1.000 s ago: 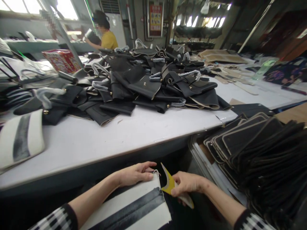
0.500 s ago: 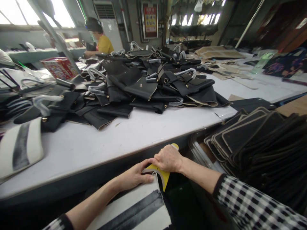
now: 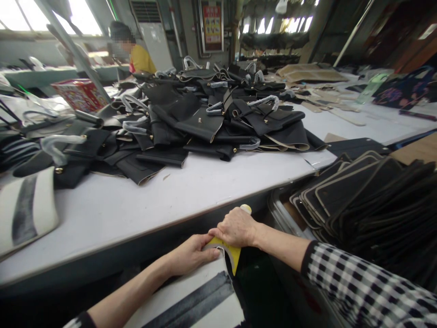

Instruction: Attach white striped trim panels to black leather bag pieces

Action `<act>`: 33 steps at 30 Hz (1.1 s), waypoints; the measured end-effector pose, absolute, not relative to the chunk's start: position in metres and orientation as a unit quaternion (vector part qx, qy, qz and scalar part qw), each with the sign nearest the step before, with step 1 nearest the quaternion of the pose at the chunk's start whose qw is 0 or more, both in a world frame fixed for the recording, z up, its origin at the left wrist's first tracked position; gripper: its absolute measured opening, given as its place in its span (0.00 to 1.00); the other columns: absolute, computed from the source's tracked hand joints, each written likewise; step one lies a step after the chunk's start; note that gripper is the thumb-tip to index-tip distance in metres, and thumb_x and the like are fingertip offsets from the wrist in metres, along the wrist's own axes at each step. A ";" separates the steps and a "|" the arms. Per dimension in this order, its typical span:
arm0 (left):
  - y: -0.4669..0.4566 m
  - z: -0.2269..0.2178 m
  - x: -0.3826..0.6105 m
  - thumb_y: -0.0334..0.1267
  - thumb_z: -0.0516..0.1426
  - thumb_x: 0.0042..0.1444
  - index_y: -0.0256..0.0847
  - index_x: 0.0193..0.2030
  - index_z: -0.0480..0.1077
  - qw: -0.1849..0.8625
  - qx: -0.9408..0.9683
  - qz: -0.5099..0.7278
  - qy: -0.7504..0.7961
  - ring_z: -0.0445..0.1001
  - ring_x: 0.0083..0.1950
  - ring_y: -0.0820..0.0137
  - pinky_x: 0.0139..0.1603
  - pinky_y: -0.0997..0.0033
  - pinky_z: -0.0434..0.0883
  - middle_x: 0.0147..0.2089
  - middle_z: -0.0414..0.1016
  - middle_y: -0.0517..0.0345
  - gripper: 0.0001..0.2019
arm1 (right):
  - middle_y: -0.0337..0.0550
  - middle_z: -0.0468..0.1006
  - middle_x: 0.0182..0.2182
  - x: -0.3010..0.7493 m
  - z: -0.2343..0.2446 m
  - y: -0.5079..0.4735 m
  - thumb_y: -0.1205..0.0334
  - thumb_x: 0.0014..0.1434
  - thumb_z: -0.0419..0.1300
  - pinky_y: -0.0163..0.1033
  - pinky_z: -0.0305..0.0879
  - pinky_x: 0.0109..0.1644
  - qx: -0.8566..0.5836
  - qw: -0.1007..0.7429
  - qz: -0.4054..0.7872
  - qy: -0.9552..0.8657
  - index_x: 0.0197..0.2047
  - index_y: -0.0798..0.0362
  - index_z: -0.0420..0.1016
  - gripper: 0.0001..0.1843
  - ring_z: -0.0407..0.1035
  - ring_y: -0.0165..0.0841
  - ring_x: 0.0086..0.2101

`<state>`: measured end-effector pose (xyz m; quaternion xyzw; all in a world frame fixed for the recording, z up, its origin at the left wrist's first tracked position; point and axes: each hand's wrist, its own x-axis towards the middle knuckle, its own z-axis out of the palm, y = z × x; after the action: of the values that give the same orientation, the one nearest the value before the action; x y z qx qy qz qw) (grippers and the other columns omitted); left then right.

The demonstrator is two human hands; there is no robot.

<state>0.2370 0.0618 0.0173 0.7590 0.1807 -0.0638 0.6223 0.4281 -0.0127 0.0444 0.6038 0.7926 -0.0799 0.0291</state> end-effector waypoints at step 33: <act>0.047 0.032 0.233 0.59 0.46 0.64 0.40 0.42 0.74 0.312 0.935 -0.068 0.157 0.77 0.35 0.62 0.32 0.71 0.63 0.35 0.79 0.52 0.25 | 0.51 0.81 0.27 0.396 0.023 -0.051 0.53 0.72 0.38 0.39 0.59 0.31 0.690 0.029 -0.082 0.719 0.31 0.53 0.80 0.33 0.76 0.40 0.27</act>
<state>0.2332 0.0474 0.0317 0.9346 0.1568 -0.0678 0.3119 0.3959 -0.0510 0.0234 0.6900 0.7187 -0.0816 0.0287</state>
